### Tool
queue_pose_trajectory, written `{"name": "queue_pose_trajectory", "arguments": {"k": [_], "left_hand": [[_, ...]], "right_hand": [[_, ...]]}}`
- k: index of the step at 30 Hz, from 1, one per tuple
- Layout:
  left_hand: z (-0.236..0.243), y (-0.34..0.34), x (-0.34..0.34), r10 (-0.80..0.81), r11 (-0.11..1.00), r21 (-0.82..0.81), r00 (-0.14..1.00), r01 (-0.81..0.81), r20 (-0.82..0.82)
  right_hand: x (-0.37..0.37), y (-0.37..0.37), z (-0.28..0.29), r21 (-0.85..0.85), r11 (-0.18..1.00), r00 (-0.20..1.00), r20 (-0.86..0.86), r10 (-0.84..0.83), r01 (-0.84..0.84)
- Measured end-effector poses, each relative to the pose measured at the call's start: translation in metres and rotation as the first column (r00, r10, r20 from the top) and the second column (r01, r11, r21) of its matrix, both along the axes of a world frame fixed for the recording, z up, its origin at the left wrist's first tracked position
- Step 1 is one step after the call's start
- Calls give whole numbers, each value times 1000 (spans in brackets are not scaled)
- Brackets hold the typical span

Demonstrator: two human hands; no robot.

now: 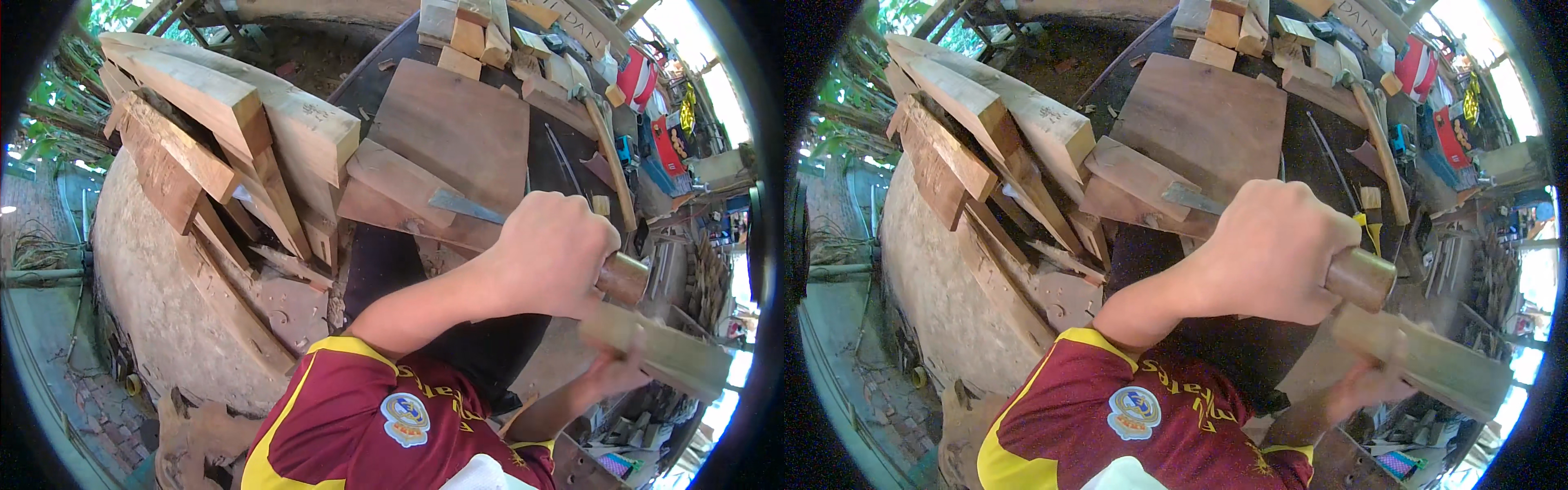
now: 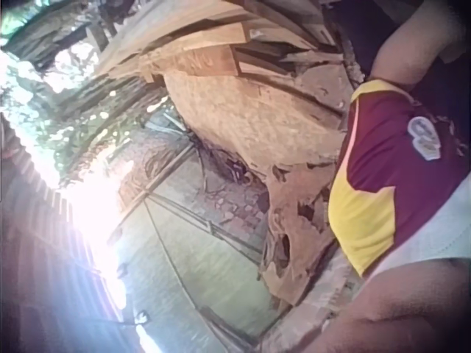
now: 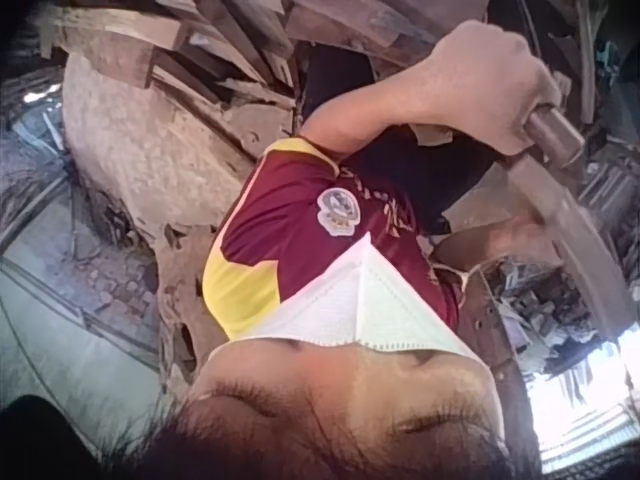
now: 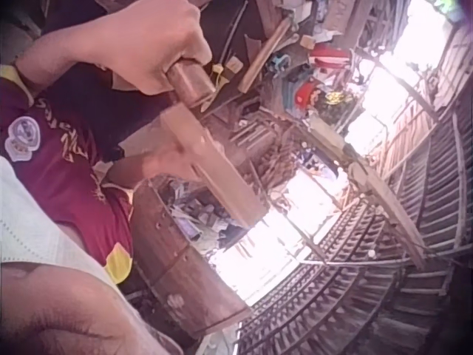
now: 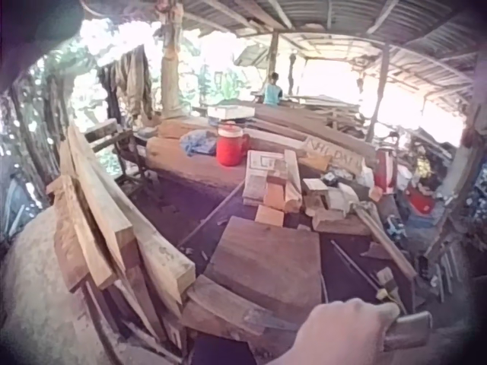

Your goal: The person marks a rectangular wooden block with a pen, then uses a chisel and a wooden mallet to carve and shape the block. They repeatedly strike the chisel to remove wood shavings and refine the block's edges.

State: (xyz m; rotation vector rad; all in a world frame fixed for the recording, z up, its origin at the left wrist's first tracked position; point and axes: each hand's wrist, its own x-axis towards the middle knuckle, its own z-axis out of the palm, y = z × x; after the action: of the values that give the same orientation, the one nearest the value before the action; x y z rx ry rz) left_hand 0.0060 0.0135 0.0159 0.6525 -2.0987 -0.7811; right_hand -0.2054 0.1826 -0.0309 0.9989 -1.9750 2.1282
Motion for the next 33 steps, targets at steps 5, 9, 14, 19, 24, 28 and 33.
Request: {"name": "queue_pose_trajectory", "arguments": {"k": [5, 9, 14, 19, 24, 28, 33], "left_hand": [[-2, -4, -1, -11, 1000, -10, 1000, 10, -29], [-3, -3, -5, -24, 1000, 1, 999, 24, -37], [-6, -4, -4, -22, 1000, 4, 1000, 22, -4], [-1, -4, 0, -18, 1000, 1, 999, 18, -44], [-2, -6, -1, 34, 999, -12, 998, -35, -57], [0, -7, 3, 8, 1000, 3, 994, -8, -106], [2, -10, -3, 46, 999, 19, 997, -45, -59]], "right_hand": [[4, -8, 8, 342, 922, 691, -712, 129, 180], [-9, -4, 10, -18, 997, 997, -26, 75, -76], [-4, 0, -11, 430, 900, 764, -604, 229, 71], [-14, -1, 22, -100, 995, 987, 159, -3, 20], [6, -9, -12, 422, 873, 675, -720, 158, 245], [1, -16, 11, 170, 985, 981, -187, 52, -20], [18, -29, -2, 134, 990, 942, -326, 81, -39]]}}
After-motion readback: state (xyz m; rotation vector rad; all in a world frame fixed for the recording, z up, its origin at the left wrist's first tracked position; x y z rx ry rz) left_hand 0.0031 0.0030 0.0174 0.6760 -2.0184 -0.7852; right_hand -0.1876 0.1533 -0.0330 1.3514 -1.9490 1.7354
